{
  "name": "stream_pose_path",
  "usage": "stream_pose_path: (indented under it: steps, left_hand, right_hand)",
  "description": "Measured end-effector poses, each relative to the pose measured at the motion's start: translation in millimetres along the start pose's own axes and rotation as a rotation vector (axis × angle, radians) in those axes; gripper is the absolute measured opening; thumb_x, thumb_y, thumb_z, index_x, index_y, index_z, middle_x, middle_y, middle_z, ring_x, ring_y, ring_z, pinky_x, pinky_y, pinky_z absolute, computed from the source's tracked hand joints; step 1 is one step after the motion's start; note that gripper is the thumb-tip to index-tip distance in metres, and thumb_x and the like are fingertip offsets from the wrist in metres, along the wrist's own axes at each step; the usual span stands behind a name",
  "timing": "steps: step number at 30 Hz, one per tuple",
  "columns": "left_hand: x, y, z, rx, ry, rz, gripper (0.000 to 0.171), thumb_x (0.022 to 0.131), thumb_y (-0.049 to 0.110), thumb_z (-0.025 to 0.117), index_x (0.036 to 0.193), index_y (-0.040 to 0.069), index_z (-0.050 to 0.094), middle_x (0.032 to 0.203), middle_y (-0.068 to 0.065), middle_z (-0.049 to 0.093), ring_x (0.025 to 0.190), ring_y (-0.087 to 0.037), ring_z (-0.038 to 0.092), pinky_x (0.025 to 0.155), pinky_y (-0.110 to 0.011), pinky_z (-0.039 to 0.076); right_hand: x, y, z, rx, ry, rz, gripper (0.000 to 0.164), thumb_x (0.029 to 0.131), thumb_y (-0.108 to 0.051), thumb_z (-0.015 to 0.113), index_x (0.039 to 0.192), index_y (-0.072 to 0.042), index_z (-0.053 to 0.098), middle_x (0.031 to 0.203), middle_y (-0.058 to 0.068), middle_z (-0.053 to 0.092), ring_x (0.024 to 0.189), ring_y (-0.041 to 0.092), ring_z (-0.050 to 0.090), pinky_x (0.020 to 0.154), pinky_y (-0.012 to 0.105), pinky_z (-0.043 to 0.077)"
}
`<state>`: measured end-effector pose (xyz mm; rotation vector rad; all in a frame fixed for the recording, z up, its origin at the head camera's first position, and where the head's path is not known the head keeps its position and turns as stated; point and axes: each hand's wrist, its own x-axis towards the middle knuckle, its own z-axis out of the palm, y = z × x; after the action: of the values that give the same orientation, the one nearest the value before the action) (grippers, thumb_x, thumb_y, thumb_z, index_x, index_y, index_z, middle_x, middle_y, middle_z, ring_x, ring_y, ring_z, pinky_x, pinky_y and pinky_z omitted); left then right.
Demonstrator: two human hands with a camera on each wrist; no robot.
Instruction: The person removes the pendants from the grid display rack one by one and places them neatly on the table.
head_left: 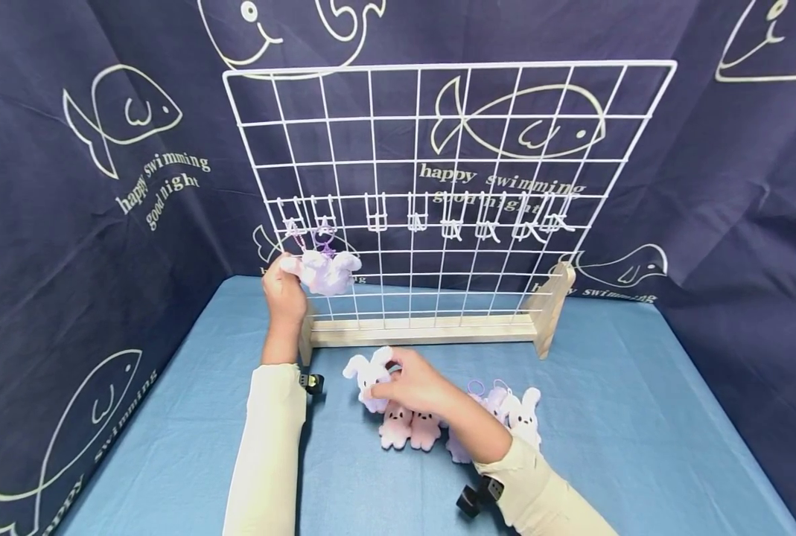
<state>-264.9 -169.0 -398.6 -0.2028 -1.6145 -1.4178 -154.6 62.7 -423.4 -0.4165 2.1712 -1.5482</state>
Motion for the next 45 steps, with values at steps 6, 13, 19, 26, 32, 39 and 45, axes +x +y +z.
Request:
stream_pose_path:
  steps: [6,13,19,26,32,39,45]
  left_hand:
    - [-0.6,-26.6,-2.5,0.032,-0.011,-0.016,0.094,0.089,0.084,0.035,0.072,-0.007,0.052,0.066,0.018,0.042,0.06,0.006,0.038,0.061,-0.015,0.029]
    - [2.1,-32.4,-3.5,0.023,-0.028,0.016,0.094,0.088,0.086,0.036,0.071,-0.005,0.052,0.067,0.017,0.043,0.061,0.003,0.038,0.06,-0.016,0.03]
    - [1.8,-32.7,-2.7,0.016,-0.017,0.007,0.095,0.085,0.088,0.036,0.07,-0.004,0.053,0.066,0.018,0.043,0.061,0.003,0.039,0.06,-0.016,0.029]
    - [0.0,-10.3,0.5,0.012,-0.006,0.016,0.097,0.088,0.085,0.036,0.071,-0.01,0.049,0.067,0.018,0.041,0.062,0.007,0.036,0.061,-0.014,0.027]
    - [0.3,-2.5,-0.1,-0.006,-0.018,0.015,0.098,0.088,0.085,0.037,0.072,-0.011,0.048,0.069,0.023,0.043,0.064,0.007,0.037,0.062,-0.014,0.028]
    - [3.7,-30.4,0.2,0.004,-0.013,0.006,0.094,0.088,0.084,0.039,0.07,-0.007,0.045,0.066,0.022,0.038,0.061,0.006,0.034,0.06,-0.016,0.025]
    - [4.3,-31.4,-0.3,-0.051,-0.018,-0.038,0.09,0.098,0.076,0.046,0.071,-0.009,0.044,0.063,0.023,0.039,0.058,0.006,0.034,0.058,-0.014,0.026]
  right_hand:
    - [4.9,9.9,2.4,-0.113,-0.017,-0.048,0.048,0.084,-0.01,0.085,0.126,-0.005,0.062,0.079,-0.001,0.055,0.06,0.008,0.052,0.053,0.021,0.044]
    - [4.7,16.5,7.2,-0.22,-0.059,-0.029,0.05,0.085,-0.013,0.087,0.129,-0.008,0.064,0.087,0.007,0.065,0.055,0.015,0.067,0.058,0.031,0.057]
    - [6.1,19.9,14.2,-0.329,-0.01,-0.071,0.035,0.081,-0.017,0.092,0.106,-0.012,0.068,0.082,-0.001,0.065,0.067,0.009,0.059,0.065,0.026,0.05]
    - [3.0,20.2,22.2,-0.478,0.021,-0.117,0.036,0.079,-0.023,0.094,0.106,-0.013,0.071,0.093,0.002,0.072,0.079,0.012,0.063,0.07,0.029,0.052]
    - [2.1,19.7,23.9,-0.653,0.1,-0.121,0.05,0.074,-0.036,0.097,0.114,-0.015,0.077,0.11,0.005,0.073,0.102,0.018,0.06,0.078,0.038,0.054]
    - [1.9,17.5,15.6,-0.723,0.129,-0.227,0.053,0.077,-0.044,0.093,0.117,-0.013,0.077,0.124,0.003,0.073,0.116,0.023,0.057,0.092,0.038,0.055]
    - [1.8,12.1,11.7,-0.661,0.157,-0.274,0.056,0.086,-0.042,0.083,0.131,-0.012,0.07,0.139,0.008,0.067,0.136,0.029,0.055,0.111,0.049,0.05]
